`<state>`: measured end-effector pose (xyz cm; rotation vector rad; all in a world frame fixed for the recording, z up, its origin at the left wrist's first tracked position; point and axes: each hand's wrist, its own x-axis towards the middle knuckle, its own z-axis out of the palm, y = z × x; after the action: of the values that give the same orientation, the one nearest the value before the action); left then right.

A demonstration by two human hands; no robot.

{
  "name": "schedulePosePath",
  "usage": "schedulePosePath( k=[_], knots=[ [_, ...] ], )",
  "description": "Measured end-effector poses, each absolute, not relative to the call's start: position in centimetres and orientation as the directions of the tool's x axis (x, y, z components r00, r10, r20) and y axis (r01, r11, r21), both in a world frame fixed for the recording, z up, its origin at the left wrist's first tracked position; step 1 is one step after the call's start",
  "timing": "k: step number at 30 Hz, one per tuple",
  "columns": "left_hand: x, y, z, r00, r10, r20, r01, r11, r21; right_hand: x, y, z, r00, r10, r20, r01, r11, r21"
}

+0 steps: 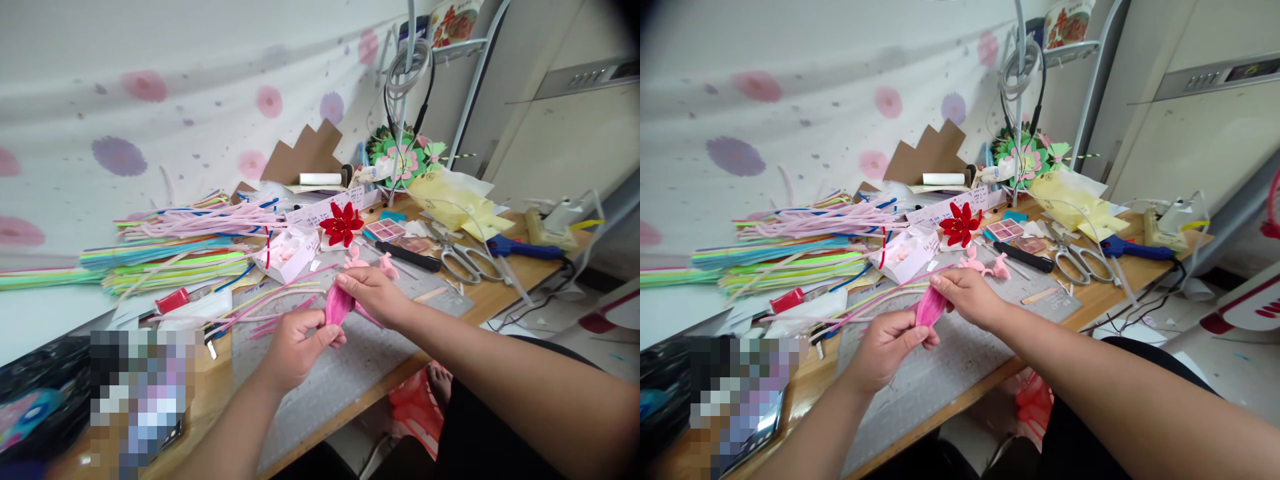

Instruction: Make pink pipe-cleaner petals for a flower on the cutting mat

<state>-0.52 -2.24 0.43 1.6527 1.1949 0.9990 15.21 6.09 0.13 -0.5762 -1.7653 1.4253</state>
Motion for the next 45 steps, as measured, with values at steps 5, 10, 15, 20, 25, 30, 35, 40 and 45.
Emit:
schedulePosePath(
  k=[5, 10, 15, 20, 25, 30, 35, 40, 45],
  knots=[
    [-0.3, -2.1, 0.3, 0.213, 0.971, 0.105, 0.283, -0.164, 0.945, 14.8, 5.7, -0.2, -0.545, 0.809, 0.219, -0.201, 0.128, -0.971],
    [-0.3, -2.1, -0.1, 0.117, 0.989, 0.09, 0.205, -0.113, 0.972, 15.2, 5.8, -0.2, -0.586, 0.789, 0.183, -0.232, 0.053, -0.971],
    [-0.5, -1.7, 0.0, 0.127, 0.987, 0.096, 0.156, -0.115, 0.981, 15.4, 5.6, 0.2, -0.549, 0.827, 0.12, -0.131, 0.057, -0.99],
    [-0.5, -1.2, 0.1, 0.013, 0.99, 0.144, 0.023, -0.144, 0.989, 15.6, 5.5, 0.8, -0.668, 0.741, 0.058, 0.165, 0.224, -0.96],
    [-0.4, -1.1, -0.3, -0.146, 0.972, 0.184, 0.174, -0.158, 0.972, 15.1, 4.5, 0.9, -0.691, 0.72, 0.06, 0.15, 0.225, -0.963],
    [-0.6, -1.3, -0.2, -0.23, 0.949, 0.217, 0.125, -0.193, 0.973, 14.7, 3.4, 0.9, -0.675, 0.733, -0.082, 0.075, -0.042, -0.996],
    [-0.4, -1.3, -0.2, -0.217, 0.955, 0.204, 0.077, -0.192, 0.978, 14.4, 2.9, 1.1, -0.665, 0.736, -0.129, 0.038, -0.139, -0.99],
    [-0.5, -1.2, -0.4, 0.02, 0.999, 0.041, -0.085, -0.039, 0.996, 14.3, 3.0, 0.9, -0.647, 0.749, -0.144, -0.028, -0.212, -0.977],
    [-0.5, -1.4, -0.1, 0.104, 0.993, -0.051, -0.159, 0.068, 0.985, 14.7, 3.1, 1.2, -0.618, 0.768, -0.167, -0.078, -0.271, -0.959]
  ],
)
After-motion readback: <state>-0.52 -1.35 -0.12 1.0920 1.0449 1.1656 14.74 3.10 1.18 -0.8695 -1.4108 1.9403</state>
